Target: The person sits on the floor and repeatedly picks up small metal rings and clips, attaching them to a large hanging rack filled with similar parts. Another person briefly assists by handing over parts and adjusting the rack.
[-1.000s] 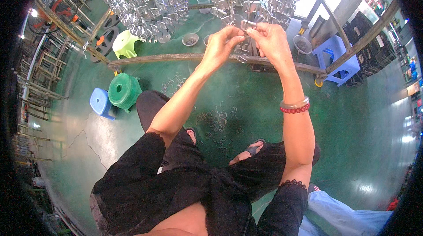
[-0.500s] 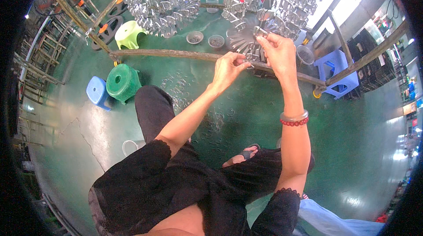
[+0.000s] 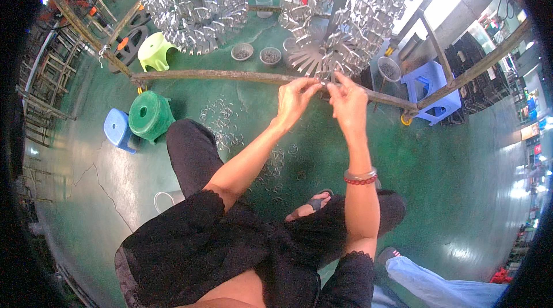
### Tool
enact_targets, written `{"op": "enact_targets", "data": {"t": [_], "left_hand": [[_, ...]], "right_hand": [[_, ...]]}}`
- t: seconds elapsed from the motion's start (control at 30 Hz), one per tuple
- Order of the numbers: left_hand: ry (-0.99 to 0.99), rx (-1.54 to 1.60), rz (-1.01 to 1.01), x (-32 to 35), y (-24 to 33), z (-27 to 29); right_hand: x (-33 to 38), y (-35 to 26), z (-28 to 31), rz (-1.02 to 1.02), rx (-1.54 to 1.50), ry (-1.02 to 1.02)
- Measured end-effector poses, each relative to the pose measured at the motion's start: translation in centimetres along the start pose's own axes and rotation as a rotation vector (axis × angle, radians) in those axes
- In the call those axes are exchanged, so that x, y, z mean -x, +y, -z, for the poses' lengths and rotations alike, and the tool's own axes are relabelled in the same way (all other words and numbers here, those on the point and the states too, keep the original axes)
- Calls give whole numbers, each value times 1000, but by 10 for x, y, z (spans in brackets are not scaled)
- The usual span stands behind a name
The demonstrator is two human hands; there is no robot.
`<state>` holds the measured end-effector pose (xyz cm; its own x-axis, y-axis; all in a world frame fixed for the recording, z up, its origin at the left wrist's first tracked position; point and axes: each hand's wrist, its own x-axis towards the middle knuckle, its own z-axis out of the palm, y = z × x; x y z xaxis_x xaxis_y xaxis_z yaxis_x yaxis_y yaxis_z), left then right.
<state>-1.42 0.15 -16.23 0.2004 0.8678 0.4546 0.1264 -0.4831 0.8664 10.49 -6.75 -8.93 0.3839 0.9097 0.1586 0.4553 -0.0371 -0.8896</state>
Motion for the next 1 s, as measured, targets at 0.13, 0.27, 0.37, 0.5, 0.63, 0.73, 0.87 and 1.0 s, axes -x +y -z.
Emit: {"op": "enact_targets", "data": {"t": [0.13,0.27,0.37,0.5,0.63,0.73,0.87,1.0], "left_hand": [[39,-161,-210,5,-11,3],[87,-150,-327,9,-11,10],[114,-130,-365,14,-3,25],[139,-174,-380,23,-1,45],[135,-173,-421,23,15,65],[129,-126,-437,11,40,84],[103,31,-395,-16,73,99],[23,197,-298,-49,109,101]], "right_hand": [[-2,0,-17,16,-52,2],[-8,5,-20,11,-106,2],[-8,1,-20,7,-58,37],[0,-8,-14,-12,-17,100],[6,-30,-13,66,-80,133],[5,-75,-13,159,-263,94],[-13,-124,-9,250,-361,81],[-46,-130,-5,228,-465,78]]}}
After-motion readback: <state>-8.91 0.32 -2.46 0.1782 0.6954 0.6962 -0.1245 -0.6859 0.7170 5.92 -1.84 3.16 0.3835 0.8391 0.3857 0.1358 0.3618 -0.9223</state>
